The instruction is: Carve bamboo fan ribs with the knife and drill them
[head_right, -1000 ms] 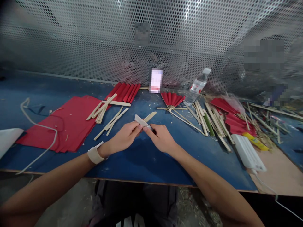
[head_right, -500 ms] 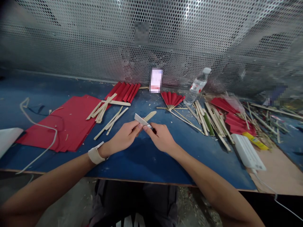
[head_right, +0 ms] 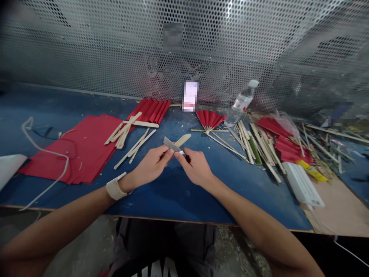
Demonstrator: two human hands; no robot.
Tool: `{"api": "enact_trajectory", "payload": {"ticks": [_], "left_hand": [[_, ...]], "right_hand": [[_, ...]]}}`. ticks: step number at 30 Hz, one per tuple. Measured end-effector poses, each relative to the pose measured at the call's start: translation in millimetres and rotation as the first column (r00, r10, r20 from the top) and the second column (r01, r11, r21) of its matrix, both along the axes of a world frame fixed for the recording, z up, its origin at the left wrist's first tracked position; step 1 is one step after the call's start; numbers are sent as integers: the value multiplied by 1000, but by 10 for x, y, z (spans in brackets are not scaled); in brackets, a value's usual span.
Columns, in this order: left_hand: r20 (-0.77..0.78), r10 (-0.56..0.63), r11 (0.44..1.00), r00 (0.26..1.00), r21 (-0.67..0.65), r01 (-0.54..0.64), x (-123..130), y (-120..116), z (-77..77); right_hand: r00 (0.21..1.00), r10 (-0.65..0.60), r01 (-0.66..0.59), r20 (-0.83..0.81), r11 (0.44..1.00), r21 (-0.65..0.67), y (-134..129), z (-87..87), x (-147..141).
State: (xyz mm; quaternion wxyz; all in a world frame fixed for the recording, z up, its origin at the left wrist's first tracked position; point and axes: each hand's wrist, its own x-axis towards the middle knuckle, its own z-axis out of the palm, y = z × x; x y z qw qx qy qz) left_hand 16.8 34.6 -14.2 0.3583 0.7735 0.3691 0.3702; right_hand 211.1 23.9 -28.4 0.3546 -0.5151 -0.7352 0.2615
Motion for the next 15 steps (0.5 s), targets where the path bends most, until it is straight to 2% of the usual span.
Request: {"api": "enact_trajectory", "payload": {"ticks": [9, 15], "left_hand": [[21, 15, 1000, 1000, -6, -15, 11, -21, -3], [34, 9, 999, 999, -52, -7, 18, -37, -15]], "right_hand": [[999, -37, 37, -27, 999, 24, -18, -14, -17], [999, -33, 31, 43, 998, 60, 2, 14, 7]]}}
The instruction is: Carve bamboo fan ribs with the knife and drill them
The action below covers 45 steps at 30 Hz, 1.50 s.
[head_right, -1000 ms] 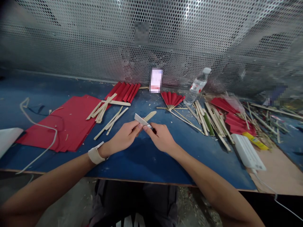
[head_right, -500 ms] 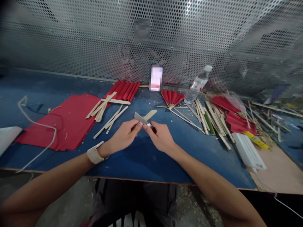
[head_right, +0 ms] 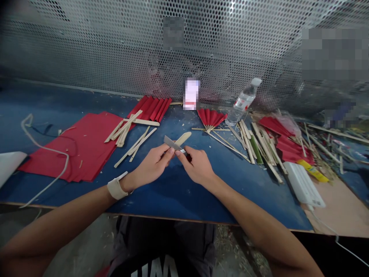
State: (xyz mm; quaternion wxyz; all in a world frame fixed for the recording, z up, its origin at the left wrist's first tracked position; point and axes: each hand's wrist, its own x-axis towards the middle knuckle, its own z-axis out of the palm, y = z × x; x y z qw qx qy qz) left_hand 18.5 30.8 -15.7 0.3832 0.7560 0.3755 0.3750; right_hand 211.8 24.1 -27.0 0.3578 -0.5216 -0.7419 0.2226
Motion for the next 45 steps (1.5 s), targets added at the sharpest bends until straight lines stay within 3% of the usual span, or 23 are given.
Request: {"api": "enact_trajectory", "payload": {"ticks": [4, 9, 16, 23, 31, 36, 42, 45], "left_hand": [[60, -45, 994, 997, -94, 50, 1, -10, 5], [244, -68, 971, 967, -205, 120, -2, -25, 13], [275, 11, 979, 961, -201, 46, -29, 35, 30], [404, -25, 925, 914, -337, 174, -29, 126, -65], [318, 97, 954, 943, -299, 3, -60, 242, -68], [346, 37, 961, 938, -270, 62, -51, 238, -68], [602, -6, 920, 799, -310, 240, 23, 160, -26], [588, 16, 913, 808, -338, 228, 41, 138, 1]], "right_hand": [[998, 26, -27, 66, 999, 22, 19, 31, 50], [987, 138, -138, 79, 990, -4, 35, 76, 111], [972, 225, -226, 68, 974, 7, 64, 78, 157], [922, 353, -349, 157, 936, -49, 51, 91, 151], [957, 249, -258, 147, 965, 41, 55, 104, 200], [960, 244, -255, 139, 964, 70, 55, 103, 198], [986, 162, -165, 44, 983, 75, 2, 110, 126], [994, 112, -113, 13, 988, 109, -25, 121, 57]]}}
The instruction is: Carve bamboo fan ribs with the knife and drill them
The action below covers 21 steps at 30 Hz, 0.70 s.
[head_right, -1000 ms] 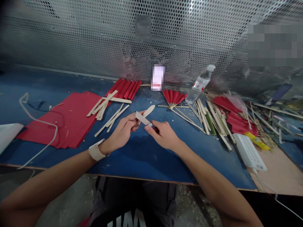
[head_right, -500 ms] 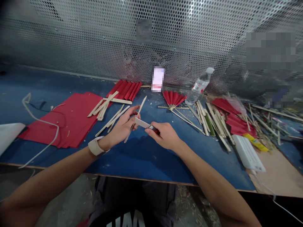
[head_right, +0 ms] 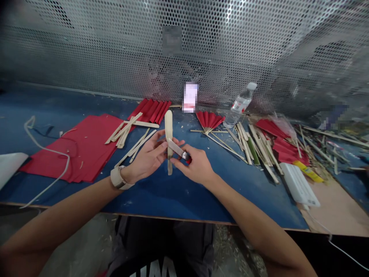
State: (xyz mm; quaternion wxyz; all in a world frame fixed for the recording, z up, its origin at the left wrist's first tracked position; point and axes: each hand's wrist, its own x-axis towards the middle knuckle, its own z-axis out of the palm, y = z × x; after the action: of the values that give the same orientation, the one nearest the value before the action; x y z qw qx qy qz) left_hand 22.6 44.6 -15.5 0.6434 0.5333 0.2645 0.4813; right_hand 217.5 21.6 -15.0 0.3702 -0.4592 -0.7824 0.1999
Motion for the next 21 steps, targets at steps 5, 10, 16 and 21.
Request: {"api": "enact_trajectory", "payload": {"ticks": [5, 10, 16, 21], "left_hand": [[11, -28, 998, 1000, 50, 28, -3, -5, 8], [-40, -9, 994, 999, 109, 13, 11, 4, -72], [-333, 224, 962, 916, 227, -152, -136, 168, -108], [-595, 361, 880, 719, 472, -52, -214, 213, -109]], "right_hand": [[994, -94, 93, -64, 995, -21, -13, -3, -88], [990, -125, 125, -67, 992, -16, -16, 12, -72], [901, -428, 414, 73, 897, 154, 288, 136, 468], [588, -631, 623, 507, 752, 214, 609, 235, 1287]]}}
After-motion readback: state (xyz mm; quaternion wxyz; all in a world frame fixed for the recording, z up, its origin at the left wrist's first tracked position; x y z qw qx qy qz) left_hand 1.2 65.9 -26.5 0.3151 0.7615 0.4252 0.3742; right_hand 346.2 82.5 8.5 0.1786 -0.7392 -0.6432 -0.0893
